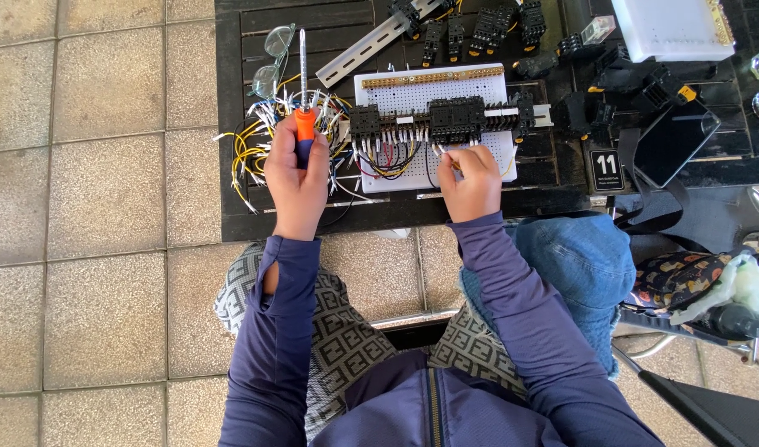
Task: The person uses a screwdriver to tighten screws on a breadboard setup containing electronic components and wires. They repeatedly insert wires into the board and secure them with the tool.
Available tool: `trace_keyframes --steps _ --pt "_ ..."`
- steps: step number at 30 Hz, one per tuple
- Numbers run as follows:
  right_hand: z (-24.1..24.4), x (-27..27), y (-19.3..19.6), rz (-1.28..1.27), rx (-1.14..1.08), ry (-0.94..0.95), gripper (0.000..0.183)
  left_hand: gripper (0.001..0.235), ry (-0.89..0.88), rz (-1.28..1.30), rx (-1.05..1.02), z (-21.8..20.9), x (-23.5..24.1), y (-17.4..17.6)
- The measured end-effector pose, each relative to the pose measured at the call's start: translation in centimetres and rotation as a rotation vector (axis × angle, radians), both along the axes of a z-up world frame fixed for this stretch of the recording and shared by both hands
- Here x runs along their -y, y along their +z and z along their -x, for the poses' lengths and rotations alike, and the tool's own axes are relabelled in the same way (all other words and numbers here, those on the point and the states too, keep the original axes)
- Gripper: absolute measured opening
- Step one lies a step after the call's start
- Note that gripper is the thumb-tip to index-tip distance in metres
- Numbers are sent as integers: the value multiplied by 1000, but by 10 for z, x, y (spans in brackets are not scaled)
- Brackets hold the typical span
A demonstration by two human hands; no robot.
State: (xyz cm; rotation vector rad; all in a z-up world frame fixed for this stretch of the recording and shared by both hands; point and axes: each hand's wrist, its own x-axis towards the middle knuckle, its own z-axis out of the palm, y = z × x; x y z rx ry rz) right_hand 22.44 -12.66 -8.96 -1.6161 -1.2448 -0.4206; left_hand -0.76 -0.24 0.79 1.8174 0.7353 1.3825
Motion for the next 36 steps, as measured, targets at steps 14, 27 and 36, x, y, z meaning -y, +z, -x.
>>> trace_keyframes --steps 14,27,36 --pt "7 -10 -4 2 -39 -72 17 31 0 -10 -18 0 3 5" --pt "8 -10 2 49 3 -113 16 38 -12 -101 -16 -7 6 3" --pt "-1 -7 -8 73 24 -112 13 50 -174 118 137 -33 34 10"
